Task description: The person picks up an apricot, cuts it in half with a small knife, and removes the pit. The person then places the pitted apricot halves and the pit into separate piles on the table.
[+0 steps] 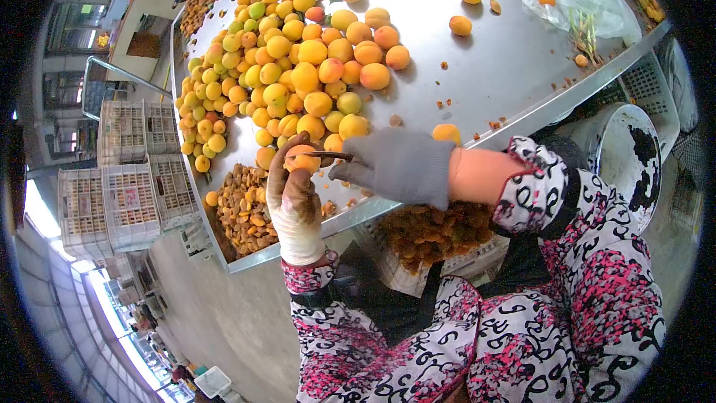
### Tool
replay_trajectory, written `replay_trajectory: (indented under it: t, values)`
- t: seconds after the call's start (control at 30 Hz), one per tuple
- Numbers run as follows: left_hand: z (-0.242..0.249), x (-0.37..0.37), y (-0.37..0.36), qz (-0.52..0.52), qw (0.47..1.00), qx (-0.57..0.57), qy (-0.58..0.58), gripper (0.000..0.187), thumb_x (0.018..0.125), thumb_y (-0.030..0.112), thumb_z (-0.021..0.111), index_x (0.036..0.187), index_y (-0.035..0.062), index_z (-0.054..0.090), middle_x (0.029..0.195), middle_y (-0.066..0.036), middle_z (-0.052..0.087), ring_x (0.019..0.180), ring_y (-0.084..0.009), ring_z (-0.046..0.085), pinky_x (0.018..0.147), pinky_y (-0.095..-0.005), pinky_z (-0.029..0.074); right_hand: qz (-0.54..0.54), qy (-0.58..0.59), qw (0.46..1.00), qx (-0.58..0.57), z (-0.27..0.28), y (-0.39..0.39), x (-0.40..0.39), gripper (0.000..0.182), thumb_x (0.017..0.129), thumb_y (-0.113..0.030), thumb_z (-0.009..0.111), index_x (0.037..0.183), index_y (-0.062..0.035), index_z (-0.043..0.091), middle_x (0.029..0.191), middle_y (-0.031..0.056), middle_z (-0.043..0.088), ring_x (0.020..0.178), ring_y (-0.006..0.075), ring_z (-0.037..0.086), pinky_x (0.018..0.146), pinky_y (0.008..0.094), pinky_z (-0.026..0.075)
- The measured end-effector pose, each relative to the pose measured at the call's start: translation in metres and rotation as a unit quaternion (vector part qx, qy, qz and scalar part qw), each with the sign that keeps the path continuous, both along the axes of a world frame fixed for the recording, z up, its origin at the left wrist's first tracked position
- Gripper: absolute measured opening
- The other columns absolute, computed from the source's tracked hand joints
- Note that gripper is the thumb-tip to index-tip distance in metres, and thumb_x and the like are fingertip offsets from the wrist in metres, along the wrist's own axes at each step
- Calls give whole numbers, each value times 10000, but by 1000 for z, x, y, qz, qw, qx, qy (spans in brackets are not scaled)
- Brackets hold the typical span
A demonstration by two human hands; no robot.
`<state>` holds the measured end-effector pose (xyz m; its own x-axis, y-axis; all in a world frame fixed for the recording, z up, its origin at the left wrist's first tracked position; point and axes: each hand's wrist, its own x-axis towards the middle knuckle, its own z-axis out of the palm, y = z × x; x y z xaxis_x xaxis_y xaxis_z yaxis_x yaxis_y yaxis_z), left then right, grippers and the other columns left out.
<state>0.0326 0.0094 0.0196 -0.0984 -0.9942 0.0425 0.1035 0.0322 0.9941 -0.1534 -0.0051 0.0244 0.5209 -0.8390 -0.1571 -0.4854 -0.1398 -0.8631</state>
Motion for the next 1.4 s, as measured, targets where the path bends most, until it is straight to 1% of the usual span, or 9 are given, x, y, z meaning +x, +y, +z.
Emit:
replay_trajectory:
  t: [0.23,0.3,0.4,0.7,0.77,1.13,1.23,1.3,1.4]
  values:
    - [-6,-22,-4,37,998,20,49,498,931,328,480,1301,8,387,1124,-113,560,1024,-194,539,844,-268,425,-67,-17,996,-51,-18,7,21,424,909,-428,439,1081,-46,505,777,207,614,734,379,600,670,467,459]
    - [-8,-22,-7,44,997,-36,-43,467,930,297,481,1297,22,394,1109,-113,563,1002,-193,544,808,-252,435,-68,-2,995,-67,-22,3,23,427,914,-422,427,1106,-46,484,783,210,615,722,381,601,667,469,458]
    - [-19,-12,-10,7,997,37,69,455,919,282,497,1286,28,407,1120,-109,563,1005,-181,538,825,-258,422,-68,29,996,-50,-19,2,25,433,912,-430,430,1080,-38,500,787,210,615,738,379,601,673,468,458]
    - [-22,-14,-8,70,992,-68,-85,449,919,354,493,1227,28,462,1064,-136,600,1002,-221,555,883,-299,407,-73,-57,996,-2,-21,-2,26,432,899,-445,451,957,-27,543,798,209,615,769,380,599,687,465,455]
    - [-11,-21,-8,36,936,147,317,465,919,392,481,1203,24,480,1093,-160,598,1010,-258,561,897,-339,426,-81,-55,995,-12,-21,0,28,430,900,-445,447,947,-29,546,795,208,615,764,382,599,686,466,456]
    - [-3,-16,-10,85,924,176,329,442,881,396,546,1118,23,529,1064,-102,593,1011,-244,549,893,-346,422,-68,69,993,-72,-10,3,33,407,903,-443,434,945,-51,535,759,192,620,730,374,605,665,463,465]
    - [2,-21,-6,112,924,157,331,399,878,366,553,1086,26,533,1026,-95,598,962,-245,568,875,-354,435,-45,5,997,-68,-22,5,35,306,909,-339,455,1000,-62,549,810,175,612,729,350,607,654,440,478]
    - [3,-22,-7,105,923,140,344,384,877,352,552,1087,31,532,1016,-105,602,945,-251,576,868,-364,444,6,-45,983,-179,-33,5,34,255,891,-207,472,1095,-80,554,887,156,576,764,326,600,658,411,488]
    - [-12,-10,-11,60,912,163,371,381,878,348,549,1101,40,526,1030,-121,595,975,-271,562,889,-391,434,28,-86,991,-103,-41,3,36,328,859,-122,479,1182,-96,534,924,138,535,798,309,588,671,396,492]
